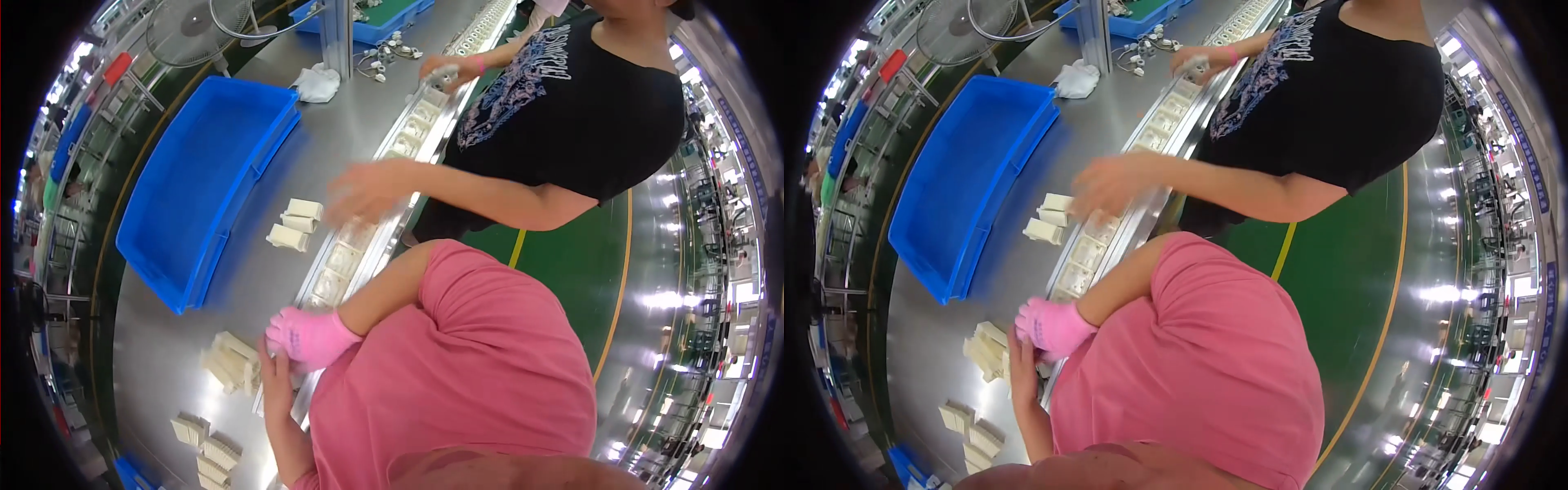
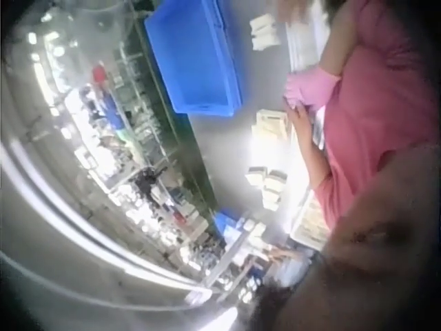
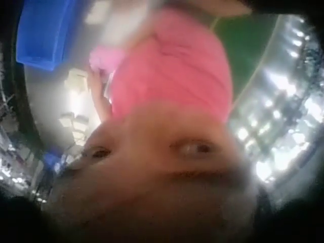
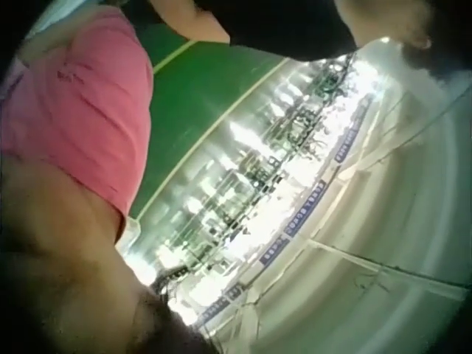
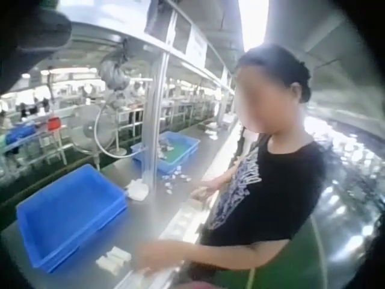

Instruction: The person assembles plastic housing components by hand, taking them from a plastic bin and fitting them together on an assembly tray.

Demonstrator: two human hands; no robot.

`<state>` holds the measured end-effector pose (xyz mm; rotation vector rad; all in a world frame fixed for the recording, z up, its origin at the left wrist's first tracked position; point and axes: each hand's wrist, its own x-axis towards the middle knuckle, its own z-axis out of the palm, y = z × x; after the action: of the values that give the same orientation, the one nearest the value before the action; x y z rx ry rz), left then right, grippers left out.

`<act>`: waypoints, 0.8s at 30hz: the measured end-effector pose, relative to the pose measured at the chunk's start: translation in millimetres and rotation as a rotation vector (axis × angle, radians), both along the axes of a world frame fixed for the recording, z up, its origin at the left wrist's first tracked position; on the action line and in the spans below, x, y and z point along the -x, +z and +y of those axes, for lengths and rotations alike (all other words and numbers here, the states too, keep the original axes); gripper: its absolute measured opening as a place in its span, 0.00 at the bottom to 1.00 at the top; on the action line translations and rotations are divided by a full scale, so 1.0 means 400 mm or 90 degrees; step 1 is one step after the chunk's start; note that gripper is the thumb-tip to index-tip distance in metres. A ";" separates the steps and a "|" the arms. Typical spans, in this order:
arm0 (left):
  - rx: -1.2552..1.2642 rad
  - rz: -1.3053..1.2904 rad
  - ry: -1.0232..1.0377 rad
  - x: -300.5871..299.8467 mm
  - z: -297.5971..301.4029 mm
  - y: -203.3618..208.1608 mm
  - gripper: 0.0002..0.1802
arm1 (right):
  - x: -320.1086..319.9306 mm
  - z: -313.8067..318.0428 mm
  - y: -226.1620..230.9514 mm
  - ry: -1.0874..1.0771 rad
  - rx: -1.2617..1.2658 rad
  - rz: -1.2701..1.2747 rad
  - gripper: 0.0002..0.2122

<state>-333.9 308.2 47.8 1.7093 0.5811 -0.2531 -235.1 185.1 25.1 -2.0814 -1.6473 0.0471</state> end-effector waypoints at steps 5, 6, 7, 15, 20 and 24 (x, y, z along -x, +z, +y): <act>-0.055 -0.022 -0.079 -0.015 -0.035 -0.034 0.33 | 0.009 -0.045 -0.036 0.079 -0.034 -0.047 0.14; -0.055 -0.029 -0.084 -0.022 -0.045 -0.027 0.33 | 0.003 -0.047 -0.036 0.070 -0.026 -0.040 0.14; -0.068 -0.041 -0.089 -0.027 -0.054 -0.010 0.33 | 0.003 -0.046 -0.038 0.068 -0.028 -0.037 0.14; -0.069 -0.023 -0.082 -0.080 -0.095 0.002 0.33 | -0.033 -0.072 -0.030 0.016 0.027 -0.052 0.16; -0.068 -0.048 -0.125 -0.152 -0.144 -0.005 0.34 | -0.116 -0.153 0.024 0.016 0.057 -0.024 0.14; 0.015 0.007 -0.182 -0.234 -0.196 0.028 0.32 | -0.198 -0.239 0.005 -0.039 0.031 -0.010 0.10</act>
<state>-240.3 229.8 58.9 1.7675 0.3378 -0.4710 -155.9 89.4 27.1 -2.1726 -1.6051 0.0522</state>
